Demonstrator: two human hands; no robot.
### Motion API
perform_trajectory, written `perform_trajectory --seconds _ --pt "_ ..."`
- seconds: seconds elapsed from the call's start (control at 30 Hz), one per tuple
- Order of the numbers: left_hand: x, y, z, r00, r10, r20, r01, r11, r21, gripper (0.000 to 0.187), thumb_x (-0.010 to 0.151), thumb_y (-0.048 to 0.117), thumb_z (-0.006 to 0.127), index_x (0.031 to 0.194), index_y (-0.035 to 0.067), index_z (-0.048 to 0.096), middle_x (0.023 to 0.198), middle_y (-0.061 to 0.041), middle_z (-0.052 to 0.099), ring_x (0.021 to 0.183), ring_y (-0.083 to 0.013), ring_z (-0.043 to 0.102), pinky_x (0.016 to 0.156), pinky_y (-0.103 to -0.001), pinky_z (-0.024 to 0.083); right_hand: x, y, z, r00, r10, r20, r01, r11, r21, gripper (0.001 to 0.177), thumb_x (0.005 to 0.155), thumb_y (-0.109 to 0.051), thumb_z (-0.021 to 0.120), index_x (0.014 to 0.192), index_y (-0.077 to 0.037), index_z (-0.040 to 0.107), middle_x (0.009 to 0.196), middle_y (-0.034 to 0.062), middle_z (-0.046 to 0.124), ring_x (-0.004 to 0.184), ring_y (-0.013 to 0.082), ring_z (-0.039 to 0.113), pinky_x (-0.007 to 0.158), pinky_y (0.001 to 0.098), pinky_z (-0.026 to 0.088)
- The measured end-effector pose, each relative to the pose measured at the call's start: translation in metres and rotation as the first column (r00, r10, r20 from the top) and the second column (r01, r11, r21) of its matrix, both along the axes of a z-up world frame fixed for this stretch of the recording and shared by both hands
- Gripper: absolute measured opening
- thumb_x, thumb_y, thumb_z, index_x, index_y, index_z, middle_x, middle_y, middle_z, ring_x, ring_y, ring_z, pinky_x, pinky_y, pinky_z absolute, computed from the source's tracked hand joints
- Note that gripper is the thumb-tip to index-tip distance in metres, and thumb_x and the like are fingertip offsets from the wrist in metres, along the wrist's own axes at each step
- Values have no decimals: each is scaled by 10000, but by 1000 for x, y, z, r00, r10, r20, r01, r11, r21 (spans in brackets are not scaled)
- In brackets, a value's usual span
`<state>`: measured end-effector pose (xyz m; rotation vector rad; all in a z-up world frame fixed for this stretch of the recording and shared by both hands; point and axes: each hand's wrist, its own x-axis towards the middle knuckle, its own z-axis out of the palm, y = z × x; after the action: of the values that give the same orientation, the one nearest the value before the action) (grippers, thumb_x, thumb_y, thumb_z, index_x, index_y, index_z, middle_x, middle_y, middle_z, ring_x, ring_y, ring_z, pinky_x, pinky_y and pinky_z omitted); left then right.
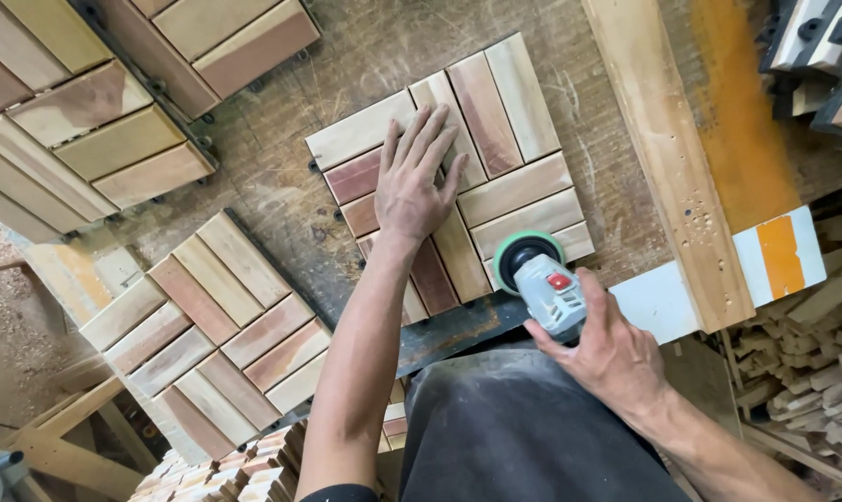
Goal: The person uses a handheld orbital sander to smooth the surface of a wooden block composed of multiple smaller pieces arranged in a pattern. The person holds the block steady with one hand while moving the sander across the surface with the other hand.
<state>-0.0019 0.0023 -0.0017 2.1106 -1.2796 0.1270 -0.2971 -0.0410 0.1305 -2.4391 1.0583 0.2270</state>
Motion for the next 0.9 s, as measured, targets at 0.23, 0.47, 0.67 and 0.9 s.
perform_trajectory --seconds 0.23,0.47,0.67,0.9 --pt "-54 18 35 994 -108 -6 86 756 649 760 1116 590 286 1679 101 139 1744 -74 51 1602 -268 -10 1298 -525 -51 -5 -62 7 999 -4 -39 4 1000 -13 879 873 -509 731 1460 -25 291 861 193 647 540 308 674 415 407 622" --pt "-140 67 44 970 -233 71 168 850 499 819 1083 626 391 1609 1 331 1685 -186 268 1574 -368 231 1275 -584 201 69 -101 12 991 -75 -107 80 996 38 872 905 -598 656 1479 -54 288 881 189 660 557 332 648 451 447 576" --pt "-156 72 42 946 -323 -6 295 855 427 695 1100 529 446 1605 56 384 1678 -103 346 1570 -253 299 1286 -482 223 139 -146 16 999 19 -48 -17 999 43 787 1026 -612 567 1453 -22 268 934 238 641 705 421 652 550 513 561" --pt "-126 22 26 971 240 2 -211 850 482 652 1095 445 391 1616 57 336 1689 -134 316 1590 -300 234 1294 -548 168 103 -136 28 973 88 -215 -71 994 83 883 915 -644 574 1499 -52 279 935 252 663 681 437 711 584 552 633"
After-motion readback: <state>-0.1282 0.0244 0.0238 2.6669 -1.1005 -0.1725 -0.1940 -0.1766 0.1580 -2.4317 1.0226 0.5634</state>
